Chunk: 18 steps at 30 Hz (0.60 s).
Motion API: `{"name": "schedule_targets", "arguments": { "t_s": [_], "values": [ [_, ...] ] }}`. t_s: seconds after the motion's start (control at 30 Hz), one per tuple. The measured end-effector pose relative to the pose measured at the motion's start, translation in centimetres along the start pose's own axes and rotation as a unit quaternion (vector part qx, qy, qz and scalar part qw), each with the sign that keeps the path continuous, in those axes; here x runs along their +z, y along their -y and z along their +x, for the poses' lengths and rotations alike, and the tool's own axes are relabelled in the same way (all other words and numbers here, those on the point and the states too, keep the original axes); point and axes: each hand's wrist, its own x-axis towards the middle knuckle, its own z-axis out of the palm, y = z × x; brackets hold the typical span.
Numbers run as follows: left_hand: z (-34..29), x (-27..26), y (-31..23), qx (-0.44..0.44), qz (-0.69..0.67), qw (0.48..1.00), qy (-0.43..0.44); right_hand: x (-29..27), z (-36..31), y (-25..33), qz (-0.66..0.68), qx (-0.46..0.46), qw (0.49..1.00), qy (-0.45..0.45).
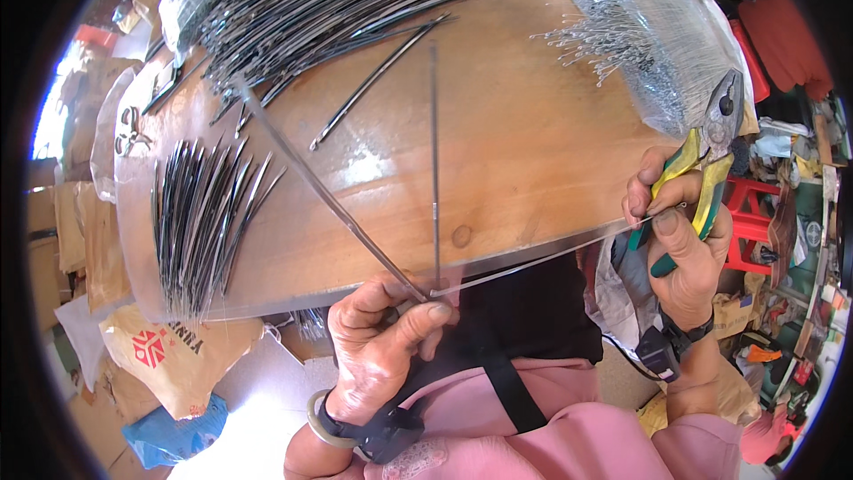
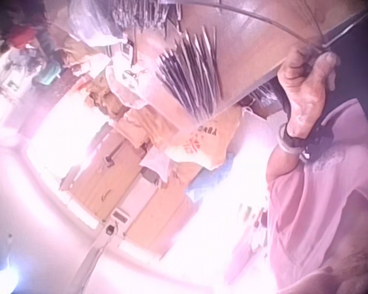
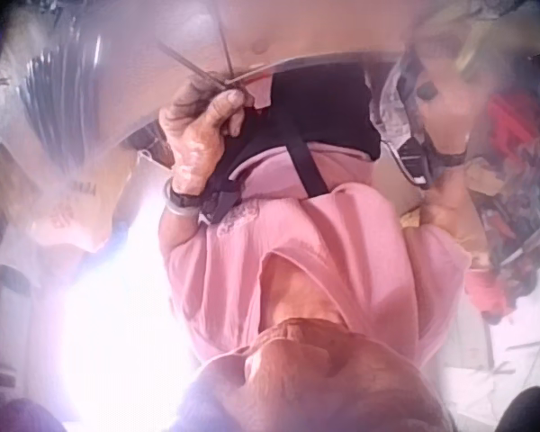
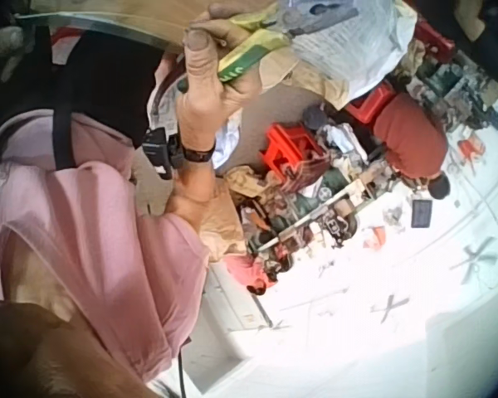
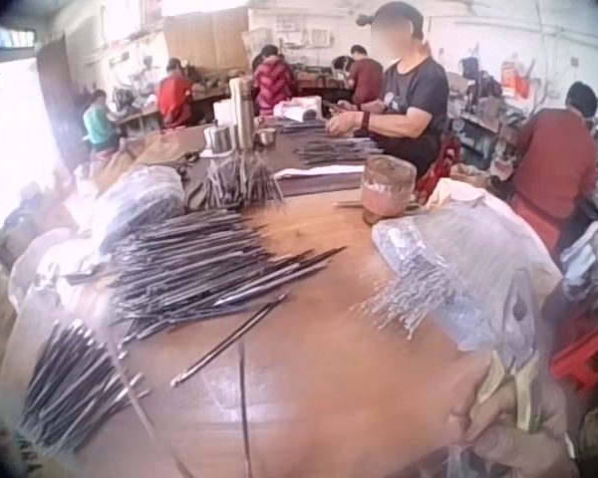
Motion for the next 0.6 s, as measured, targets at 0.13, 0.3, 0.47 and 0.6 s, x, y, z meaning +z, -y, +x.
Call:
{"name": "schedule_targets", "arguments": {
  "t_s": [0.13,0.3,0.47,0.6],
  "values": [
    [-0.4,-0.4,0.4,0.0,0.047,0.999,0.019,0.8,-0.5,-0.7,-0.078,-0.028,0.996,0.043],
    [0.2,-1.0,0.2,0.002,0.176,0.977,0.124,2.9,-1.5,-3.1,-0.185,-0.029,0.978,0.093],
    [1.0,-1.2,-0.2,-0.057,0.131,0.979,0.142,3.9,-1.5,-5.0,-0.073,0.051,0.993,0.077],
    [1.6,-1.6,0.4,-0.114,0.102,0.976,0.153,3.0,-1.0,-4.5,-0.061,0.093,0.989,0.094]
  ]
}}
